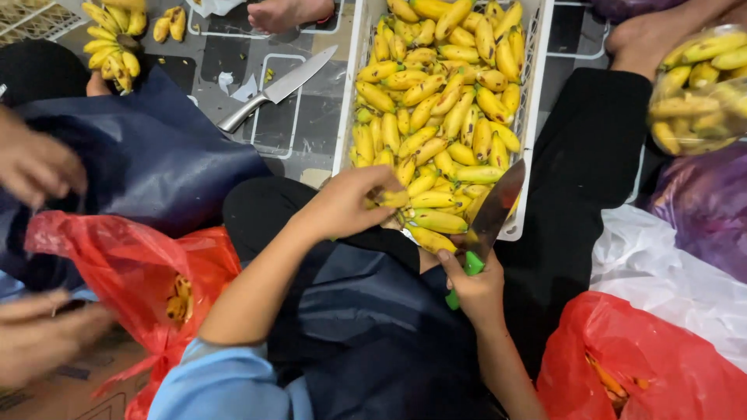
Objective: Cutting individual bananas from bunches and placing them into plastic bags for packaging.
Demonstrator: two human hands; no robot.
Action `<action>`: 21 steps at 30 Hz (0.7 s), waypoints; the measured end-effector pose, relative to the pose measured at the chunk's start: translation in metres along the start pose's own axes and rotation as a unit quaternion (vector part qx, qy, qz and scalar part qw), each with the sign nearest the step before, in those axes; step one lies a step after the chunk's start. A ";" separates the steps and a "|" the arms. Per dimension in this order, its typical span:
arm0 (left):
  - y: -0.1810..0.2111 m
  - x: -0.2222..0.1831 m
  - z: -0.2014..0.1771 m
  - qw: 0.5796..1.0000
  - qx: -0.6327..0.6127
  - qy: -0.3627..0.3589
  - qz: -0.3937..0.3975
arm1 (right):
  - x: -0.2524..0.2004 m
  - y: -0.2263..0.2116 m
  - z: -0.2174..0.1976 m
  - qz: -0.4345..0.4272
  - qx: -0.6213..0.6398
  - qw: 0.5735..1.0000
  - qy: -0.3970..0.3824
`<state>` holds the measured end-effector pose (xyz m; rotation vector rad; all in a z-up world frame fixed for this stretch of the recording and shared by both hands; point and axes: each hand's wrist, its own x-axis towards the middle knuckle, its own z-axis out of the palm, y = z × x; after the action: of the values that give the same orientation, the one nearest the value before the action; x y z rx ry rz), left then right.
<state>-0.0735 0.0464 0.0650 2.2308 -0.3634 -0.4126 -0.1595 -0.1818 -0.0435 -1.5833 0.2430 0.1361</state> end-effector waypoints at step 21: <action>-0.040 0.044 -0.015 0.939 -0.261 0.211 0.083 | -0.004 -0.017 0.005 -0.009 -0.016 1.000 -0.001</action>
<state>-0.0227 0.0646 0.0355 1.6913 -0.1802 0.0659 -0.1594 -0.1767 -0.0262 -1.6166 0.2260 0.1280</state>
